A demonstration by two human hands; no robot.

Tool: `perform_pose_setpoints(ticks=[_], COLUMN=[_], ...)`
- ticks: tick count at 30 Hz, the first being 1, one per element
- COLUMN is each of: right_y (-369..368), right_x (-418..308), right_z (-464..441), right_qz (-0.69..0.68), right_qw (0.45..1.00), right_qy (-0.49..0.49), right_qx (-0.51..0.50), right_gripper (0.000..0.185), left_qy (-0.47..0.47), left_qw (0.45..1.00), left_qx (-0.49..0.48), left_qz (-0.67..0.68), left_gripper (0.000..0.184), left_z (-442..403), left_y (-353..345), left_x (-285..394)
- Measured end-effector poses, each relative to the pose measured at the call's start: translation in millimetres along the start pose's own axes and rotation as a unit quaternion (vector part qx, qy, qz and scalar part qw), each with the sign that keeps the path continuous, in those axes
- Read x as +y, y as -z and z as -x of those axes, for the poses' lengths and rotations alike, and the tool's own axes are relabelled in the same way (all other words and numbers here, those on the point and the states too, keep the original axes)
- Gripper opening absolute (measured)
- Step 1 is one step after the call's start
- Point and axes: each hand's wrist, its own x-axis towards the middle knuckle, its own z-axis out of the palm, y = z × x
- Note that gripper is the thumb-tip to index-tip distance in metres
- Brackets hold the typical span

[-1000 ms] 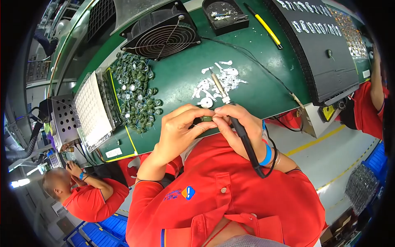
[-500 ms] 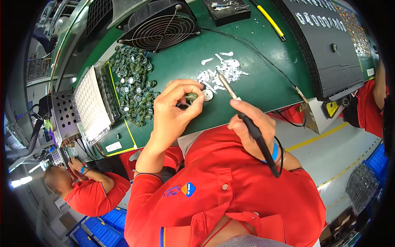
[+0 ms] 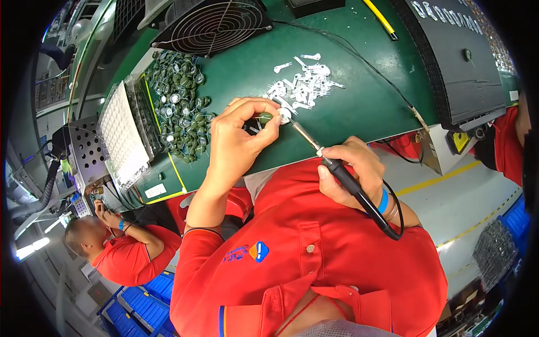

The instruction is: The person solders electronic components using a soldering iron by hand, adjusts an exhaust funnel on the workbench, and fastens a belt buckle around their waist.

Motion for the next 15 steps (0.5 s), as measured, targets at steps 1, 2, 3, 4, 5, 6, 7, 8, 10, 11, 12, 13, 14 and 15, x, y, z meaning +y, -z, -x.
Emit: perform_pose_setpoints(ticks=[1, 2, 3, 4, 5, 6, 7, 8, 10, 11, 12, 13, 14, 15], right_y=[-0.5, -0.6, -0.5, -0.4, -0.2, -0.2, -1.1, -3.0, -5.5, -5.5, -5.3, -5.1, -4.9, -4.6], right_x=[0.6, 0.9, 0.9, 0.9, 1.0, 1.1, 1.4, 2.2, 3.2, 3.2, 3.0, 2.8, 2.4, 1.9], right_z=[-0.1, -0.2, -0.2, -0.2, -0.4, -0.5, -0.9, -1.7, -2.9, -2.7, -2.6, -2.5, -2.4, -2.1], right_qz=[0.006, 0.012, 0.012, 0.017, 0.022, 0.026, 0.026, 0.029, 0.038, 0.038, 0.034, 0.03, 0.026, 0.026], right_qw=[1.0, 1.0, 1.0, 1.0, 0.999, 0.999, 0.999, 0.999, 0.998, 0.998, 0.999, 0.999, 0.999, 0.999], right_qy=[0.009, 0.018, 0.018, 0.019, 0.02, 0.021, 0.021, 0.027, 0.04, 0.04, 0.036, 0.032, 0.029, 0.028], right_qx=[-0.002, -0.003, -0.004, -0.01, -0.016, -0.022, -0.023, -0.015, 0.003, 0.002, 0.006, 0.01, 0.014, 0.014], right_gripper=[0.032, 0.032, 0.032, 0.032, 0.032, 0.032, 0.032, 0.031, 0.031, 0.031, 0.031, 0.031, 0.031, 0.031], left_qy=[0.001, 0.001, -0.002, -0.005, -0.007, -0.006, -0.015, -0.024, -0.033, -0.029, -0.025, -0.022, -0.022, -0.031], left_qw=[1.0, 1.0, 1.0, 1.0, 1.0, 1.0, 1.0, 1.0, 0.999, 0.999, 0.999, 1.0, 1.0, 0.999], left_qx=[0.0, 0.0, 0.001, 0.002, 0.004, 0.004, 0.007, 0.009, 0.011, 0.009, 0.007, 0.004, 0.004, 0.007], left_qz=[0.002, 0.003, -0.001, -0.004, -0.007, -0.007, -0.012, -0.018, -0.023, -0.02, -0.018, -0.016, -0.016, -0.019], left_gripper=[0.008, 0.008, 0.008, 0.009, 0.009, 0.009, 0.01, 0.011, 0.012, 0.011, 0.01, 0.009, 0.009, 0.01], left_z=[0.2, 0.2, 0.2, 0.4, 0.5, 0.5, 0.4, 0.2, 0.2, 0.2, 0.2, 0.1, -0.1, -0.4], left_y=[0.1, -0.2, -0.5, -0.8, -1.1, -1.3, -1.5, -1.8, -2.0, -1.8, -1.6, -1.5, -1.7, -1.9], left_x=[0.1, 0.0, -0.2, -0.4, -0.6, -1.0, -1.6, -2.2, -2.5, -2.1, -1.8, -1.7, -1.9, -2.5])
